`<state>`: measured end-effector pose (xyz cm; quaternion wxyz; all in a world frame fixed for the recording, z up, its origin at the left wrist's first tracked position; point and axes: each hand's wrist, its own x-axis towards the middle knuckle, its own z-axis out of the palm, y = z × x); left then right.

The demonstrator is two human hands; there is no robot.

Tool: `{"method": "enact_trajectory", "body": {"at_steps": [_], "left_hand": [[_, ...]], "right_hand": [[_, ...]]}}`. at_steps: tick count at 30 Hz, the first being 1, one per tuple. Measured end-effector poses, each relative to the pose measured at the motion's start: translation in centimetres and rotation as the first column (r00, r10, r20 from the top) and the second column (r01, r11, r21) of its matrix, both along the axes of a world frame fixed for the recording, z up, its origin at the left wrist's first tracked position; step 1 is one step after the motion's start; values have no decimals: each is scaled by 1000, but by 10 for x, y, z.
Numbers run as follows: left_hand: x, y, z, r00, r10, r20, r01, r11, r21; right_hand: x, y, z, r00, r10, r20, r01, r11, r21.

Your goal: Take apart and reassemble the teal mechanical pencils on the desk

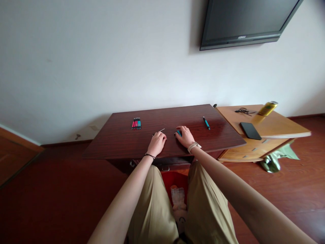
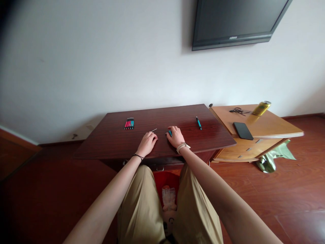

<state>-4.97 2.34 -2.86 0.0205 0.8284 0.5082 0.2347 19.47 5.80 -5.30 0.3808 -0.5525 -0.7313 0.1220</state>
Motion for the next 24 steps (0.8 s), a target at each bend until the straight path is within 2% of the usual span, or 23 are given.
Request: {"method": "enact_trajectory", "body": {"at_steps": [13, 24], "left_hand": [[2, 2, -1, 999, -11, -38, 11, 1000, -1], [2, 1, -3, 1000, 5, 20, -6, 1000, 22]], "right_hand": [[1, 1, 0, 999, -4, -41, 4, 1000, 2], [2, 0, 2, 998, -4, -59, 4, 1000, 6]]}}
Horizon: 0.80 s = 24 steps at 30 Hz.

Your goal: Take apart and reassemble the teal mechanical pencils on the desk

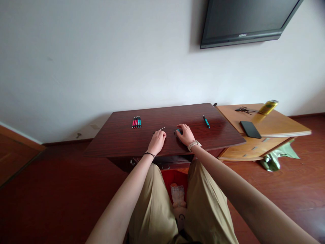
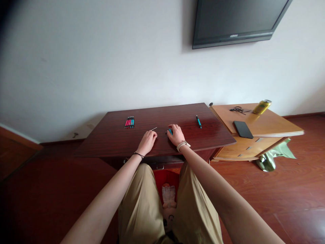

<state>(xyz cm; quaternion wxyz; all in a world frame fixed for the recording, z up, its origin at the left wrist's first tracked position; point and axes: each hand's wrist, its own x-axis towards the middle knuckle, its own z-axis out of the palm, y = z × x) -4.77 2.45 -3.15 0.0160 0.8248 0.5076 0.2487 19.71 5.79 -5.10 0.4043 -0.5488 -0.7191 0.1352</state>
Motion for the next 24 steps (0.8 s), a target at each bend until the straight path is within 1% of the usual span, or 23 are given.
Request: {"method": "enact_trajectory", "body": {"at_steps": [4, 7, 12, 15, 19, 24], "left_hand": [[1, -2, 4, 1000, -4, 21, 4, 1000, 10], [3, -5, 8, 1000, -8, 26, 7, 1000, 24], [8, -10, 14, 999, -31, 15, 30, 999, 44], [10, -12, 17, 998, -64, -7, 64, 996, 56], [11, -15, 18, 995, -100, -23, 101, 993, 67], [11, -18, 20, 992, -121, -29, 123, 990, 74]], "right_hand": [[0, -1, 2, 1000, -5, 3, 5, 1000, 7], [-2, -7, 10, 1000, 8, 22, -9, 999, 37], [-7, -24, 27, 987, 133, 90, -142, 984, 108], [-9, -31, 31, 972, 202, 120, -214, 972, 98], [-11, -34, 31, 949, 273, 160, -286, 957, 59], [-14, -35, 33, 927, 306, 218, -320, 947, 29]]}}
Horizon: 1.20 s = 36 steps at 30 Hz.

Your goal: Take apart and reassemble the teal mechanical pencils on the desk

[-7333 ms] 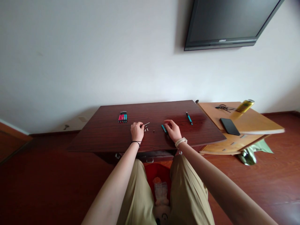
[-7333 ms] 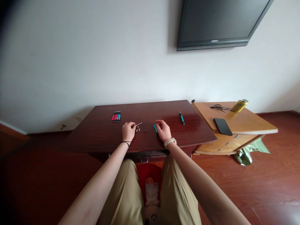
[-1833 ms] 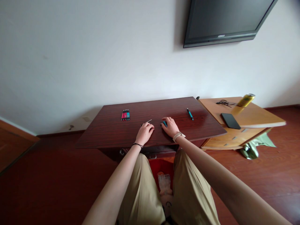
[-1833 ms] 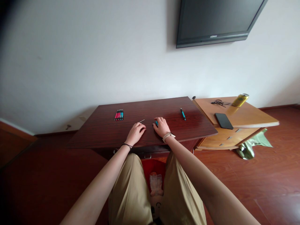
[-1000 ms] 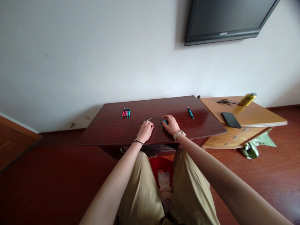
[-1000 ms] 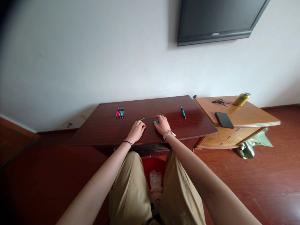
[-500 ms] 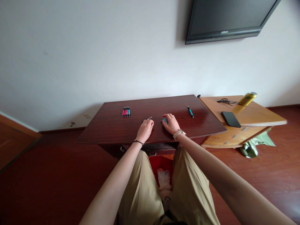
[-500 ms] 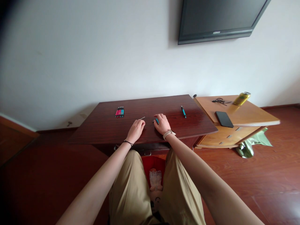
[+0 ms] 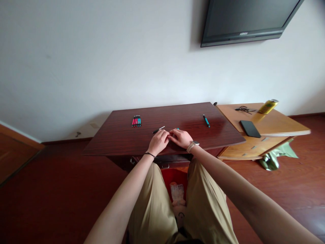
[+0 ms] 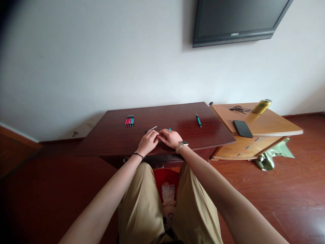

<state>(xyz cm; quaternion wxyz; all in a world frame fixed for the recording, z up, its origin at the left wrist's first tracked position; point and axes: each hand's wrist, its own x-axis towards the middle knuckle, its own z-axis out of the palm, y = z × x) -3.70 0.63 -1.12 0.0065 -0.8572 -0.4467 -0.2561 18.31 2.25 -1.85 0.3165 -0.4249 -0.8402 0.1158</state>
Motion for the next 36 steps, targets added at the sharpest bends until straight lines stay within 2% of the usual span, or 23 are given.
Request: {"method": "enact_trajectory", "body": {"at_steps": [10, 16, 20, 24, 32, 36], "left_hand": [[0, -1, -1, 998, -55, -18, 55, 998, 5], [1, 2, -4, 999, -53, 3, 53, 999, 4], [2, 3, -6, 1000, -1, 25, 1, 1000, -12], [3, 4, -7, 998, 65, 18, -64, 996, -54], [4, 3, -2, 994, 88, -64, -95, 988, -121], [4, 0, 0, 975, 215, -55, -220, 969, -110]], "right_hand": [[0, 2, -3, 996, 38, 86, -39, 999, 3], [1, 6, -10, 998, 26, 58, -26, 1000, 3], [2, 9, -13, 1000, -5, -5, 5, 1000, -3], [4, 11, -11, 990, -91, -110, 91, 996, -1], [9, 11, -7, 947, -203, -248, 200, 979, -39], [11, 12, -6, 928, -239, -286, 228, 971, -70]]}}
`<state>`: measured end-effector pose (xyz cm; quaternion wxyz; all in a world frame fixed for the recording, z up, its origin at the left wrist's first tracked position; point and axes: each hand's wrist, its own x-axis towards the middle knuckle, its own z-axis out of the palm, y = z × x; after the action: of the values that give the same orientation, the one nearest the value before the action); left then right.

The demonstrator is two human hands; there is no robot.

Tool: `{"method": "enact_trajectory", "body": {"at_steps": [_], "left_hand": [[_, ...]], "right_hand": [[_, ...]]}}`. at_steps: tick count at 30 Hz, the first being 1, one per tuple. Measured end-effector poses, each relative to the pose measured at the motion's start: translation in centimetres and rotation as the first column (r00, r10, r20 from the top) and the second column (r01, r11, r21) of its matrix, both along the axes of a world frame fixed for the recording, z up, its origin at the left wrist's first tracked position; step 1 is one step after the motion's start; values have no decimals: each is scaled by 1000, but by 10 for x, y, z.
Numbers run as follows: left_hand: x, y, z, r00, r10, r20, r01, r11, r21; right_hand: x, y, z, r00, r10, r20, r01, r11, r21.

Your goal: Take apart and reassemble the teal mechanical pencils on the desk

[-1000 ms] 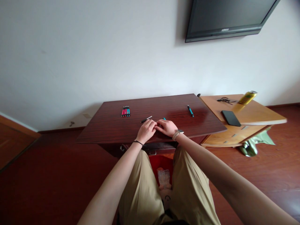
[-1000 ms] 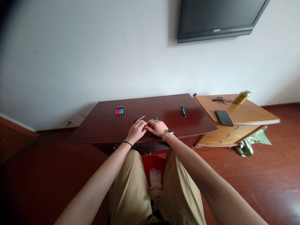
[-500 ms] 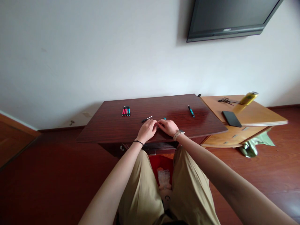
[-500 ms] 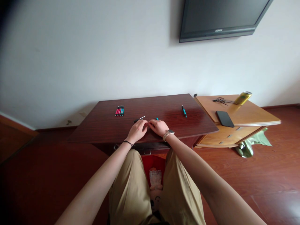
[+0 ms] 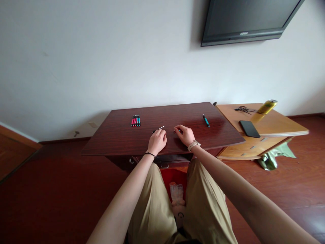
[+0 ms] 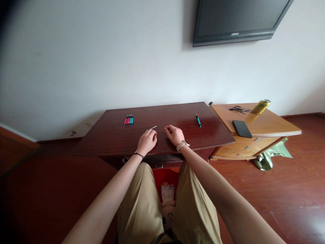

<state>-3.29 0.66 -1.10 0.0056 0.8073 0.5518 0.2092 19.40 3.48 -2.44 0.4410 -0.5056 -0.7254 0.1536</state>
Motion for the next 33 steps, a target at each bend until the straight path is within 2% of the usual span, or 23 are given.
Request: {"method": "enact_trajectory", "body": {"at_steps": [4, 11, 18, 28, 33], "left_hand": [[0, 0, -1, 994, 106, 4, -106, 993, -58], [-1, 2, -1, 999, 53, -2, -53, 991, -127], [-2, 4, -3, 997, 75, 24, -73, 995, -71], [-7, 11, -10, 997, -65, 37, 66, 998, -21], [-8, 12, -10, 994, -98, 57, 100, 995, -27]], "right_hand": [[1, 1, 1, 999, -27, -42, 26, 999, -22], [3, 1, 0, 997, -40, -66, 37, 998, -41], [3, 3, -1, 997, -46, -60, 42, 997, -60], [3, 4, -2, 997, -45, -68, 41, 997, -63], [3, 4, -1, 996, -35, -87, 29, 997, -66]]}}
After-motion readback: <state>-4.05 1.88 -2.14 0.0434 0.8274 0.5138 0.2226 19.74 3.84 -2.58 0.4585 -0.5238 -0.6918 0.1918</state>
